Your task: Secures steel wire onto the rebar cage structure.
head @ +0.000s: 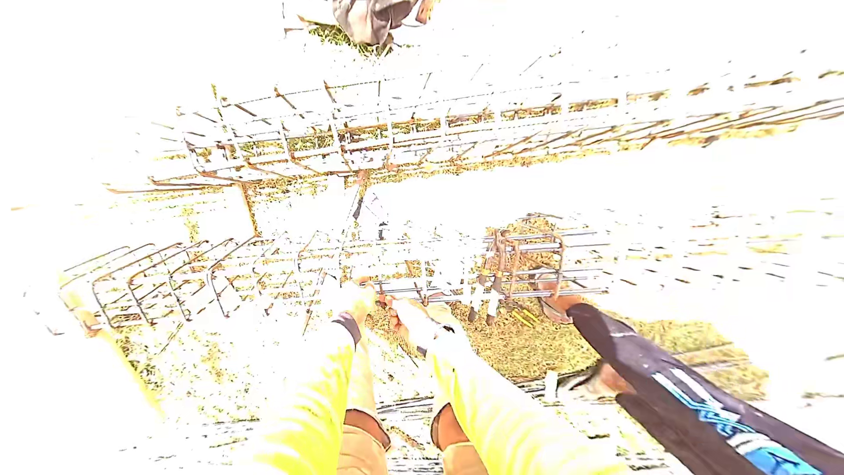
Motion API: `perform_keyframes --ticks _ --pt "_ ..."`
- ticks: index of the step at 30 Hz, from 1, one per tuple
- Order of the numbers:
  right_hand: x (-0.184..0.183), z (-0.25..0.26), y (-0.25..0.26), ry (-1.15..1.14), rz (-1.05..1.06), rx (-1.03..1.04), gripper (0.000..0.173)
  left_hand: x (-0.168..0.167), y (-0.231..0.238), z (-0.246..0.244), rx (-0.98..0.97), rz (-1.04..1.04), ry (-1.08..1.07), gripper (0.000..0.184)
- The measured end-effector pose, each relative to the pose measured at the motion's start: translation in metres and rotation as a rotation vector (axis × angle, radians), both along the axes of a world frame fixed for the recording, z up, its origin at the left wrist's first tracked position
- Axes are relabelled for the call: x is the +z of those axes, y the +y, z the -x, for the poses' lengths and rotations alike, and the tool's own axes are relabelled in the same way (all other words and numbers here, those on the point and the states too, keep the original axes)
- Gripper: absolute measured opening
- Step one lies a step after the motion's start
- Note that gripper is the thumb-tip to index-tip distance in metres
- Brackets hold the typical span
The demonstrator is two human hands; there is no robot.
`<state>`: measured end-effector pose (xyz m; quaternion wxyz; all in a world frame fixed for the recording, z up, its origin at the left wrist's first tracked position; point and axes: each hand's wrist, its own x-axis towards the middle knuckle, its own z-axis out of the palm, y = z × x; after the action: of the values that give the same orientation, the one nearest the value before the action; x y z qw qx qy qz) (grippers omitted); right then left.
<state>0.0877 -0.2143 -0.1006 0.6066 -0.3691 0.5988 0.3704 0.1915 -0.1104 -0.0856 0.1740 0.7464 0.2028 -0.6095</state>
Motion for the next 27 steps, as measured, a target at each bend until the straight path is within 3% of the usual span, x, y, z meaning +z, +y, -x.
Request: perform_keyframes --ticks 3,7,9,11,13,15,19,23,25,27 --pt "0.013 -0.01 -0.008 -0.05 0.097 0.32 0.029 0.002 -0.003 -0.006 0.099 0.054 0.015 0.041" --pt "0.02 -0.012 -0.018 -0.154 0.058 0.446 0.033 0.003 -0.014 -0.022 0.301 -0.058 0.226 0.041" --pt "0.036 -0.028 -0.022 -0.041 0.011 0.492 0.034 -0.01 -0.014 -0.018 0.468 -0.072 0.265 0.03" --pt "0.008 -0.015 -0.019 -0.137 0.069 0.51 0.031 -0.01 -0.018 -0.014 0.576 -0.1 0.208 0.022" --pt "-0.006 -0.013 -0.021 -0.191 0.103 0.58 0.028 -0.007 -0.021 -0.004 0.485 -0.104 0.05 0.023" --pt "-0.004 -0.009 -0.02 -0.25 0.194 0.733 0.03 -0.008 -0.018 0.009 0.446 -0.068 -0.055 0.033" --pt "0.009 -0.001 -0.017 -0.246 0.283 1.034 0.031 -0.006 -0.012 0.03 0.371 0.009 -0.202 0.036" --pt "0.024 -0.007 -0.003 -0.313 0.443 1.105 0.03 -0.005 -0.008 0.04 0.066 0.04 -0.345 0.035" --pt "0.058 -0.049 -0.014 -0.168 0.149 1.096 0.037 0.0 -0.013 0.045 -0.069 -0.013 -0.408 0.037" --pt "0.043 -0.036 -0.008 -0.233 0.257 1.04 0.037 -0.003 -0.014 0.053 -0.147 -0.071 -0.483 0.036"
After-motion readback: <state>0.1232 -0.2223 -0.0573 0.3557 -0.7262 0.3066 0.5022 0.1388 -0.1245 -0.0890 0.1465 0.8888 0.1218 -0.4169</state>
